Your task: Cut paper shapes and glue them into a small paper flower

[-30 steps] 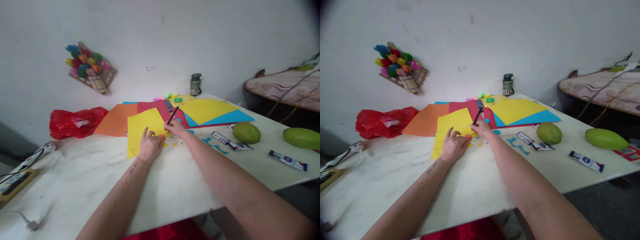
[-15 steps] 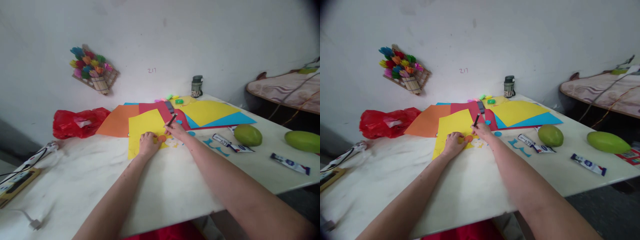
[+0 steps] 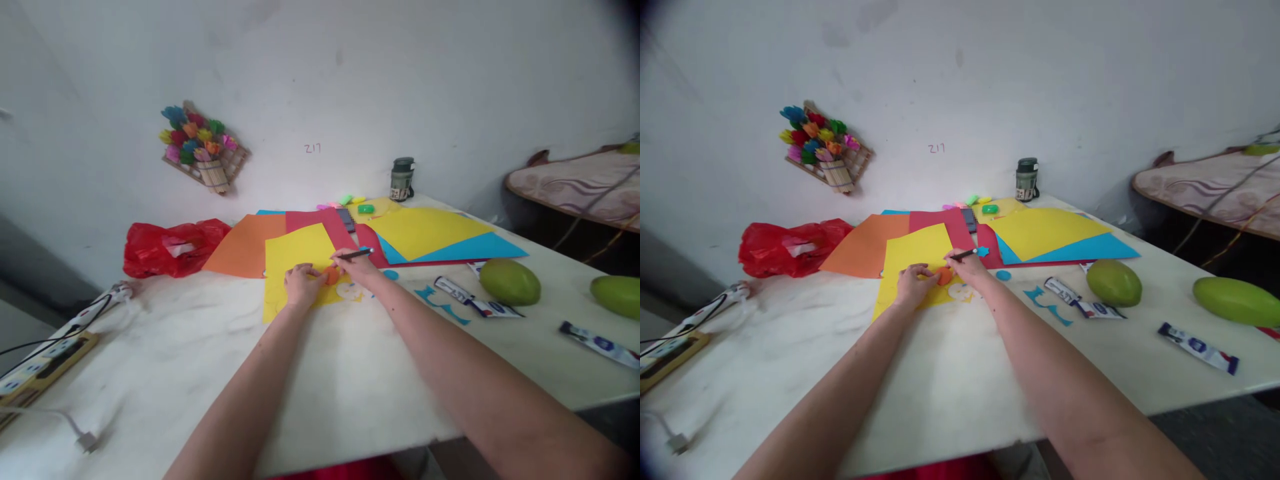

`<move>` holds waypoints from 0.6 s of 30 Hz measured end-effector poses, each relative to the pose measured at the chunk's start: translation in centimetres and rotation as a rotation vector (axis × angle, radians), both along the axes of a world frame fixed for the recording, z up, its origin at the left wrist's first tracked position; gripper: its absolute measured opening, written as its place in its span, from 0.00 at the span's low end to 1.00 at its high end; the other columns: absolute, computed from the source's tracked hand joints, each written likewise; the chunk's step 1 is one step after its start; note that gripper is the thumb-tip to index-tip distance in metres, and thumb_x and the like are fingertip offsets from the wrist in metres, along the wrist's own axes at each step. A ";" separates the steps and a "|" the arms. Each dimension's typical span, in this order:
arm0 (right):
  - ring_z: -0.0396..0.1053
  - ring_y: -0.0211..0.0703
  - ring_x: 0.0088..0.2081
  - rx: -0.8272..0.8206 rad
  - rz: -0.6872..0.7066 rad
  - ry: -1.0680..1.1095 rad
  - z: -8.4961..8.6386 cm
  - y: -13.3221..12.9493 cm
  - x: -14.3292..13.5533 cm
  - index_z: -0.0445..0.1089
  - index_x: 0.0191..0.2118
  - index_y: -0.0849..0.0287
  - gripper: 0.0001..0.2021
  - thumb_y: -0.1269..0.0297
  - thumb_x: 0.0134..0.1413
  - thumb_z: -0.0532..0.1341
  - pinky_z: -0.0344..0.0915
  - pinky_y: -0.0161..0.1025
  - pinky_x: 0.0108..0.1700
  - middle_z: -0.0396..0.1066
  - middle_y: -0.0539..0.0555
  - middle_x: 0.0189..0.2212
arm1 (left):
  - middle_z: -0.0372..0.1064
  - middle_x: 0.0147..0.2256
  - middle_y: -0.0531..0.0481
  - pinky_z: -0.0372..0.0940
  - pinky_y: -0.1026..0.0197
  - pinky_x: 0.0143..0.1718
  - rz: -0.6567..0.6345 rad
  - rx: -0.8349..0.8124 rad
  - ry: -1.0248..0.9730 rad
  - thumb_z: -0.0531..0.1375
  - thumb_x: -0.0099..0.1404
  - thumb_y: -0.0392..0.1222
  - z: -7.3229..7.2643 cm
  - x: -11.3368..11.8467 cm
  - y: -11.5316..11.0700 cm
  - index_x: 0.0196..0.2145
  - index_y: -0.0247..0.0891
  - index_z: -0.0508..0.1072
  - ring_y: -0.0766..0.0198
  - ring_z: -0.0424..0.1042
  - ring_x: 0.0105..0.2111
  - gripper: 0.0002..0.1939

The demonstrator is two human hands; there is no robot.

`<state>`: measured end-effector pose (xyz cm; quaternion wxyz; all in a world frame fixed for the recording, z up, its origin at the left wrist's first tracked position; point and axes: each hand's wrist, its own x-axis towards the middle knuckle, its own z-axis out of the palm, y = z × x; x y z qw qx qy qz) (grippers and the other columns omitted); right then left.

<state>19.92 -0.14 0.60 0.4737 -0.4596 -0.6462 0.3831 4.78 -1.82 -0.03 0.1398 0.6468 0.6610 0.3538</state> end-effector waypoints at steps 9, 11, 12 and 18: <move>0.60 0.32 0.20 -0.042 0.027 0.061 0.2 -0.7 -0.5 0.67 0.31 0.59 0.13 0.54 0.48 0.53 0.55 0.30 0.23 0.64 0.47 0.18 | 0.69 0.41 0.51 0.54 0.58 0.48 -0.096 0.236 -0.174 0.62 0.48 0.46 -0.1 -0.7 0.1 0.22 0.40 0.71 0.61 0.63 0.44 0.08; 0.60 0.32 0.20 -0.042 0.048 0.041 0.4 -0.8 -0.6 0.67 0.30 0.58 0.13 0.53 0.47 0.54 0.56 0.30 0.23 0.65 0.48 0.19 | 0.69 0.41 0.51 0.55 0.58 0.48 -0.121 0.243 -0.188 0.62 0.49 0.46 0.0 -0.6 -0.1 0.22 0.39 0.70 0.62 0.63 0.44 0.08; 0.60 0.32 0.20 -0.042 0.053 0.030 0.5 -0.9 -0.7 0.67 0.29 0.58 0.13 0.54 0.46 0.55 0.56 0.30 0.23 0.66 0.48 0.20 | 0.68 0.41 0.51 0.55 0.59 0.48 -0.138 0.240 -0.194 0.61 0.49 0.47 0.2 -0.5 -0.2 0.22 0.39 0.69 0.62 0.63 0.44 0.09; 0.62 0.35 0.21 0.045 -0.119 0.082 0.8 -0.5 -0.1 0.66 0.27 0.58 0.10 0.56 0.44 0.56 0.59 0.33 0.25 0.65 0.48 0.20 | 0.67 0.42 0.48 0.58 0.58 0.45 0.021 0.126 -0.226 0.56 0.53 0.53 1.9 -2.7 0.0 0.33 0.41 0.70 0.58 0.64 0.46 0.15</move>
